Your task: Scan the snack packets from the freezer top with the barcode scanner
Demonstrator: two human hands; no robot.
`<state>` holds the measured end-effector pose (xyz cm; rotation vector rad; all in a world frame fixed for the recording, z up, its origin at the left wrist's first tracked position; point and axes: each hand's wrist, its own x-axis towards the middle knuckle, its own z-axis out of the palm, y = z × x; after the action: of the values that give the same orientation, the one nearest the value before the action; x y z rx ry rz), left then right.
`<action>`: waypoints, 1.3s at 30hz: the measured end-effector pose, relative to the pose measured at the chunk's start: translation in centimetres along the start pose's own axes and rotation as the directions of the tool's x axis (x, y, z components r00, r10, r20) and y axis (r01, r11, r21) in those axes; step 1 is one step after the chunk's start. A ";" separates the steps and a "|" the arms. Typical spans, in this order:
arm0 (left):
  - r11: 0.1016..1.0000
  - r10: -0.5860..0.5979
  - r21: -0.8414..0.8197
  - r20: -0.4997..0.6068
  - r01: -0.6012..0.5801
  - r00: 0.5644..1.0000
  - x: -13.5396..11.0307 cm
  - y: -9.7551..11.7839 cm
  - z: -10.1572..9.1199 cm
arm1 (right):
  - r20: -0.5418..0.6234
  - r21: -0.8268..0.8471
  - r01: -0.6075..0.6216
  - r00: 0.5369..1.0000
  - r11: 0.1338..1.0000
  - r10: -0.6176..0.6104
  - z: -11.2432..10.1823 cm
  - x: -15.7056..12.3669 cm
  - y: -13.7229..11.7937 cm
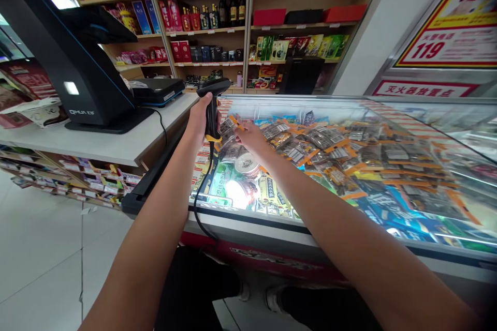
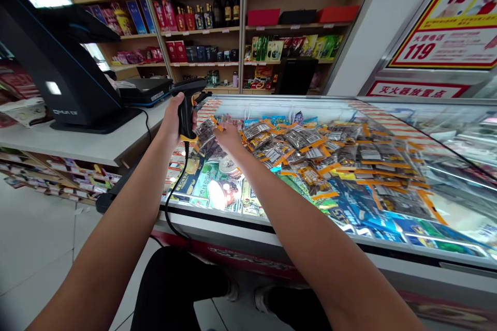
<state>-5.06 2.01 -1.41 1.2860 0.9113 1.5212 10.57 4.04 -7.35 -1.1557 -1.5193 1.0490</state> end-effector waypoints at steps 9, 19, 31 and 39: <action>0.982 -0.180 0.089 0.171 0.166 0.969 -0.9 0.1 1.0 | -0.461 -0.043 0.270 0.849 0.962 -0.259 -4.6 0.6 -1.7; 0.969 -0.238 0.157 0.396 0.190 0.887 -1.4 -0.4 1.4 | -0.509 -0.161 0.244 0.810 0.956 -0.293 -6.4 1.8 -0.6; 0.977 -0.203 0.137 0.398 0.161 0.895 -1.1 -0.4 1.3 | -0.502 -0.158 0.244 0.814 0.957 -0.291 -7.0 1.5 -0.8; 0.927 -0.269 0.253 -0.069 0.278 0.961 0.2 -1.0 0.3 | -0.085 -0.645 0.088 0.979 0.759 -0.186 -7.1 0.5 -1.1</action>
<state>-4.58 2.50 -2.28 1.2565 1.2904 1.2355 17.24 4.97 -4.71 -1.5086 -1.8753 0.3147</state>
